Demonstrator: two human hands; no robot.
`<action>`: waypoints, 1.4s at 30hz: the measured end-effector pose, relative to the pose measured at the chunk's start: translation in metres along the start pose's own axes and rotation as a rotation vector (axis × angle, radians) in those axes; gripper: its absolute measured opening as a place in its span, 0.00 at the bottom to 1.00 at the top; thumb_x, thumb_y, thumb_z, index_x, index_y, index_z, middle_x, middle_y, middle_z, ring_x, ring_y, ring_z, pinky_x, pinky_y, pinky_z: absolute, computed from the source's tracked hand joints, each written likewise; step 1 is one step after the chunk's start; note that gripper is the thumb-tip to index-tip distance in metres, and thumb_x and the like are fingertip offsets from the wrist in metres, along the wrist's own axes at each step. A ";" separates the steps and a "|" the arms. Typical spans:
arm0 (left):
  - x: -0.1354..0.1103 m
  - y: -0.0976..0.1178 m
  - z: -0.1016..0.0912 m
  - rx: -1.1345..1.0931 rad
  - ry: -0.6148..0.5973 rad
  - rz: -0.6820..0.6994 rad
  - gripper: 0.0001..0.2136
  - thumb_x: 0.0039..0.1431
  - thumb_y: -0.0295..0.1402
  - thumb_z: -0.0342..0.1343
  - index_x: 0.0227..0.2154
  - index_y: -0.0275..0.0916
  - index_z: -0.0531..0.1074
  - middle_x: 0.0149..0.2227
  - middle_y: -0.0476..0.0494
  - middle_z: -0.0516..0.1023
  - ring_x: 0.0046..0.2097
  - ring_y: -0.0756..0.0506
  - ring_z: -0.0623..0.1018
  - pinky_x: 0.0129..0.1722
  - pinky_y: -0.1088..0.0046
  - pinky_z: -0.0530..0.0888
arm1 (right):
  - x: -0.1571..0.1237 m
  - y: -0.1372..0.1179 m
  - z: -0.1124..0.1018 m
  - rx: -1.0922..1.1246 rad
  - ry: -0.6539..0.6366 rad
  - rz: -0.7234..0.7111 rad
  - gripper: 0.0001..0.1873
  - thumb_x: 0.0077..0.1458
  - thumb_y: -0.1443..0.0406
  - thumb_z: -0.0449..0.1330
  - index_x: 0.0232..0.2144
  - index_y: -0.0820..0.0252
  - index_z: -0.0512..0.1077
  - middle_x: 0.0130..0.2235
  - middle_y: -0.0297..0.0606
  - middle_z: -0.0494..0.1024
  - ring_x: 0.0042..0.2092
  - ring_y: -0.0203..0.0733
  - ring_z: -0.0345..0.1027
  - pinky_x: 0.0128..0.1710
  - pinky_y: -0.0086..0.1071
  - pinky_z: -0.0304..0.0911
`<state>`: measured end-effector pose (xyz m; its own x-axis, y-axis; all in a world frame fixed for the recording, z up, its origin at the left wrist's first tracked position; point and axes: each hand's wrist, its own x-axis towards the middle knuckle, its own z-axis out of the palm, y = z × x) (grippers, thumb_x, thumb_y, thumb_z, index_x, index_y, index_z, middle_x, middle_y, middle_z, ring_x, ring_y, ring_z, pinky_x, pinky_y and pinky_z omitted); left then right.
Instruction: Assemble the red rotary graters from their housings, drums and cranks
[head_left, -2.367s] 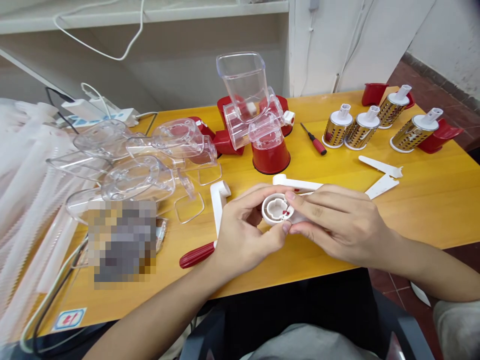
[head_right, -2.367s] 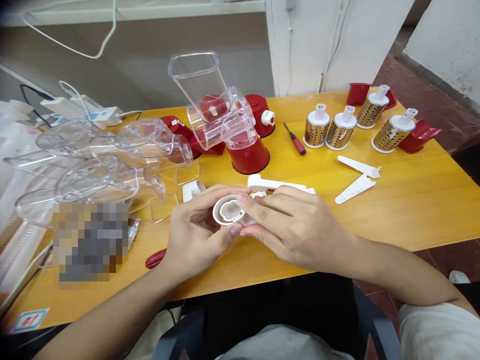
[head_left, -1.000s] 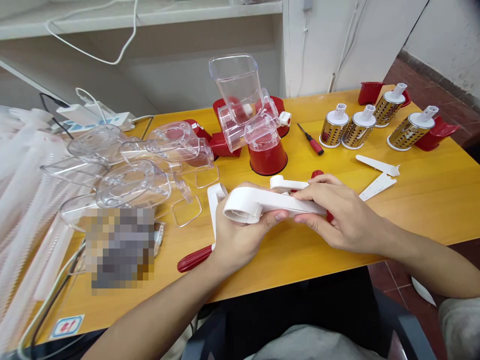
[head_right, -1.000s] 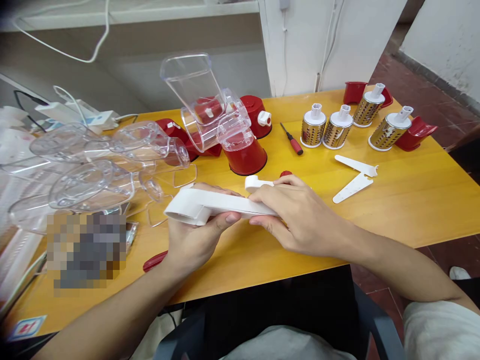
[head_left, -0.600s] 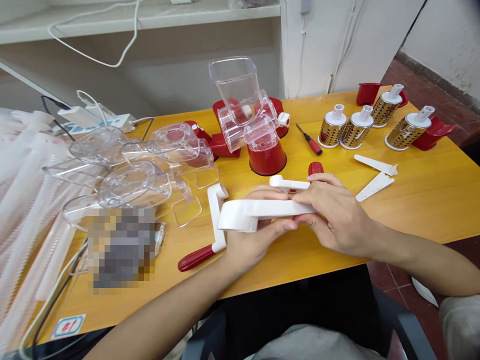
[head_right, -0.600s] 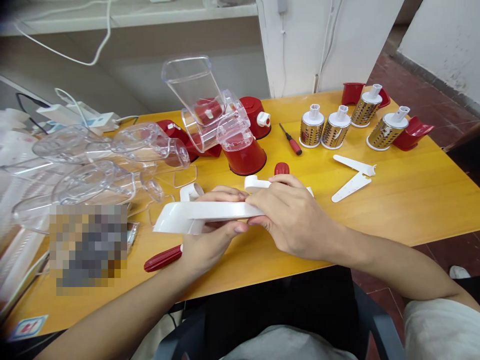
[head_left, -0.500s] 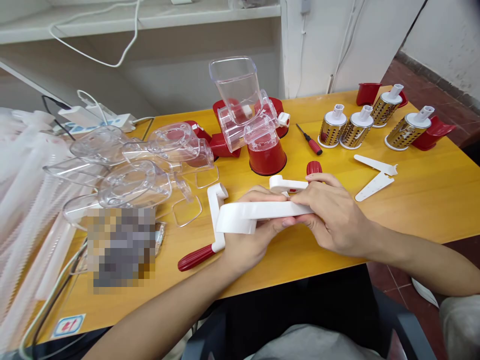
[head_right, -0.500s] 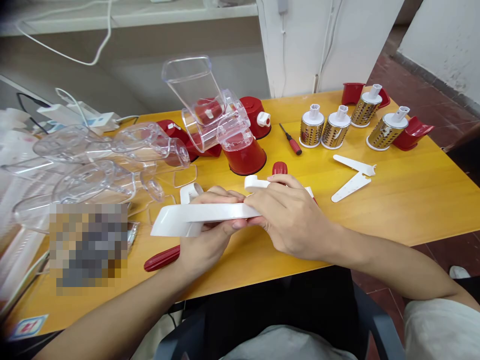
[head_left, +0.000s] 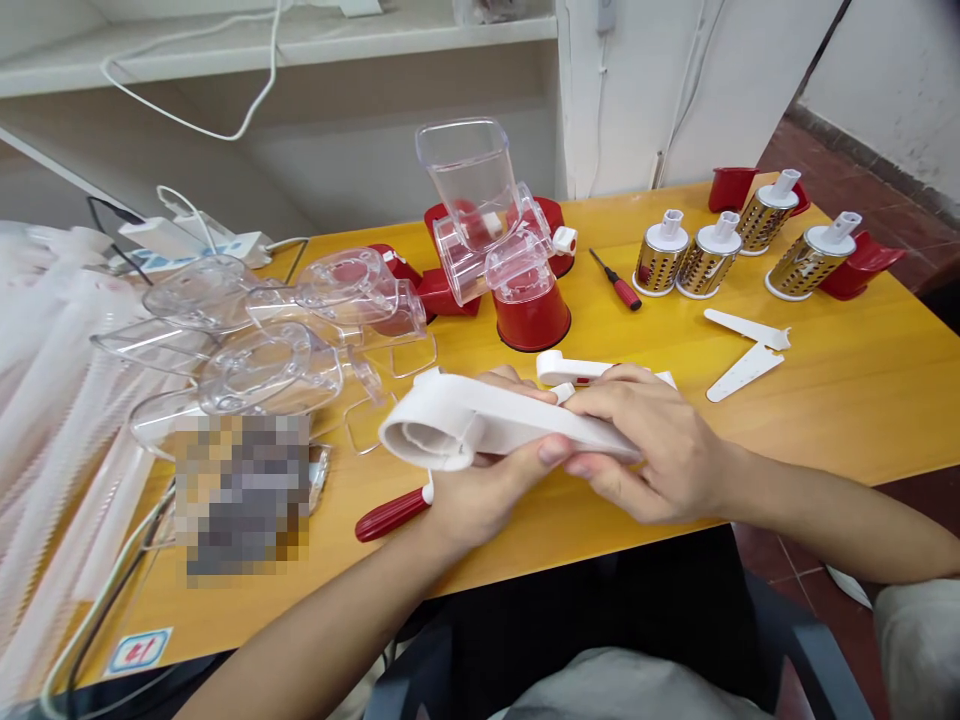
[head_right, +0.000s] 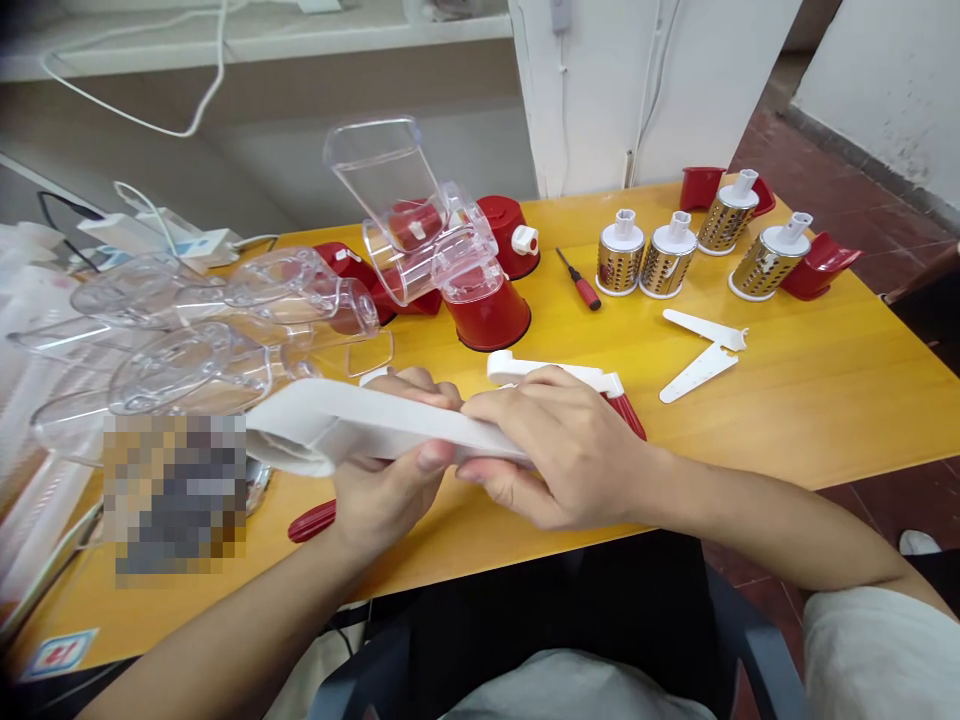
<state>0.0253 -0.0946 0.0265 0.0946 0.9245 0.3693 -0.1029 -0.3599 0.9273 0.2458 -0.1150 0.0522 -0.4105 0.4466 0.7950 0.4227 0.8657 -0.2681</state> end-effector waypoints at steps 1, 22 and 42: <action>0.001 -0.001 0.000 -0.018 0.031 -0.021 0.29 0.57 0.62 0.84 0.43 0.45 0.82 0.41 0.45 0.83 0.42 0.42 0.85 0.45 0.63 0.87 | 0.000 0.000 -0.001 0.040 -0.022 0.026 0.21 0.83 0.55 0.63 0.65 0.63 0.72 0.57 0.46 0.90 0.54 0.40 0.87 0.56 0.36 0.80; 0.008 0.008 0.008 -0.112 -0.088 0.034 0.17 0.55 0.45 0.90 0.35 0.44 0.90 0.35 0.46 0.90 0.39 0.43 0.88 0.45 0.66 0.87 | -0.004 0.009 -0.003 0.098 -0.076 0.182 0.09 0.79 0.59 0.68 0.47 0.59 0.78 0.38 0.33 0.86 0.35 0.31 0.76 0.38 0.27 0.68; 0.065 0.035 -0.069 0.111 -0.407 -0.358 0.39 0.40 0.31 0.92 0.51 0.49 0.75 0.43 0.46 0.90 0.38 0.42 0.87 0.32 0.72 0.87 | -0.002 0.016 -0.004 0.446 -0.218 0.684 0.16 0.73 0.51 0.71 0.46 0.59 0.86 0.32 0.32 0.86 0.28 0.28 0.75 0.30 0.24 0.66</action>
<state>-0.0407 -0.0389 0.0786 0.4815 0.8765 0.0031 0.1091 -0.0634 0.9920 0.2567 -0.1036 0.0483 -0.3459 0.8989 0.2691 0.2951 0.3764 -0.8782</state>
